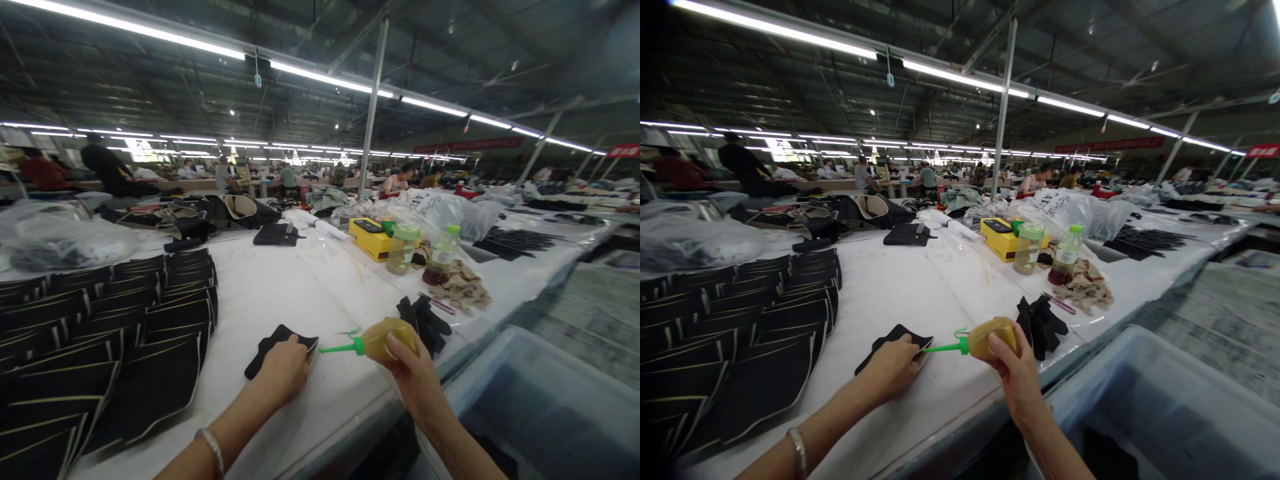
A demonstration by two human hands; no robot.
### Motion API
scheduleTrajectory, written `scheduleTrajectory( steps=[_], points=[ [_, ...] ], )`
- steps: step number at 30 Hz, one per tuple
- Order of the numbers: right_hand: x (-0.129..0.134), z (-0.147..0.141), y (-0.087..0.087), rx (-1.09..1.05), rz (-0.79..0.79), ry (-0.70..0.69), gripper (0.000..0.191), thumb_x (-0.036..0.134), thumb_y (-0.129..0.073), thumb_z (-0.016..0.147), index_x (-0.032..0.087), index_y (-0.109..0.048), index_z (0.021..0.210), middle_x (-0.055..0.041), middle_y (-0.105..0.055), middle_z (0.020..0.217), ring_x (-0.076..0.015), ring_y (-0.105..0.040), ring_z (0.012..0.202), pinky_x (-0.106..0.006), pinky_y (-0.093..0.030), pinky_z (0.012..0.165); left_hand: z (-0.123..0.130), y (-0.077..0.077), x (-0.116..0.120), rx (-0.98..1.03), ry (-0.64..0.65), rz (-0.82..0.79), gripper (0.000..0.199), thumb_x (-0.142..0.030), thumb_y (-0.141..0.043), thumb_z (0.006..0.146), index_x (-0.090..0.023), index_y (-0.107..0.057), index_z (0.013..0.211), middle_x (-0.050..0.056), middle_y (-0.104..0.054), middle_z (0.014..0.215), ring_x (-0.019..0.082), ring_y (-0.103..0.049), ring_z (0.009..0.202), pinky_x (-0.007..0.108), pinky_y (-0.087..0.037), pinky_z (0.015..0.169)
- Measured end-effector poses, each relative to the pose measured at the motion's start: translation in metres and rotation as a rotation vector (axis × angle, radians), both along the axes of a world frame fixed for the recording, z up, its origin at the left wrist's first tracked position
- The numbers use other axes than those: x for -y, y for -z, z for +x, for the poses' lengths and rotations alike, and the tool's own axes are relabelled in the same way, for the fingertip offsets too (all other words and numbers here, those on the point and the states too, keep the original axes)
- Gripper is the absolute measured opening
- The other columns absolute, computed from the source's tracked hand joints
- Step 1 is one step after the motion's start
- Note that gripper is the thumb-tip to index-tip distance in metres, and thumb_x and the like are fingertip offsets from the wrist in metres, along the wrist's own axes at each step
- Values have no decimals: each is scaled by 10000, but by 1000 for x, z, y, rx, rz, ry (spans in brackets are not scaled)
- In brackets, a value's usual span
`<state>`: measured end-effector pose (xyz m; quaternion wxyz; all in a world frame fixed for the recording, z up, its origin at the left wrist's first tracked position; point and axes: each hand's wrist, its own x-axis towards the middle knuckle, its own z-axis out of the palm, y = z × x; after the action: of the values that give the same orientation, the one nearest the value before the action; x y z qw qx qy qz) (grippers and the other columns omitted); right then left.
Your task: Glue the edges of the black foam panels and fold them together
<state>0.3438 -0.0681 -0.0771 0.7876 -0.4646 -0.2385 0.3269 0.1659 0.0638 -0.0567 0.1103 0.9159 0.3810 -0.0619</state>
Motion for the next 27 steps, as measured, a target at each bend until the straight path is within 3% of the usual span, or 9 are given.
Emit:
scheduleTrajectory(
  steps=[6,13,21,27],
  points=[
    [-9,-5,0,468,-133,17,600,464,-808,667,226,-544,1152,-33,-597,987,-233,-586,882,-341,-537,756,-14,8,-18,67,86,-104,414,-192,-299,880,-218,-681,1038,93,-666,991,250,-658,880,349,-477,794],
    [-19,-9,-4,974,-207,70,539,448,-747,749,234,-519,1189,-36,-602,1064,-235,-593,941,-347,-480,857,-15,11,-22,101,91,-138,506,-163,-318,846,-266,-611,1245,72,-684,1137,275,-639,1040,355,-467,853],
    [-24,-13,-6,1248,-114,66,505,362,-707,817,246,-469,1247,-48,-592,1121,-219,-590,986,-330,-477,905,-14,11,-18,88,89,-98,525,-173,-301,839,-267,-582,1273,98,-697,1050,299,-668,945,391,-480,793],
    [-26,-13,-9,1224,-177,30,498,385,-722,800,240,-493,1218,-53,-605,1127,-234,-600,999,-348,-479,911,-12,10,-13,73,75,-62,442,-199,-319,830,-222,-635,1137,108,-689,981,310,-671,902,402,-487,756]
  ],
)
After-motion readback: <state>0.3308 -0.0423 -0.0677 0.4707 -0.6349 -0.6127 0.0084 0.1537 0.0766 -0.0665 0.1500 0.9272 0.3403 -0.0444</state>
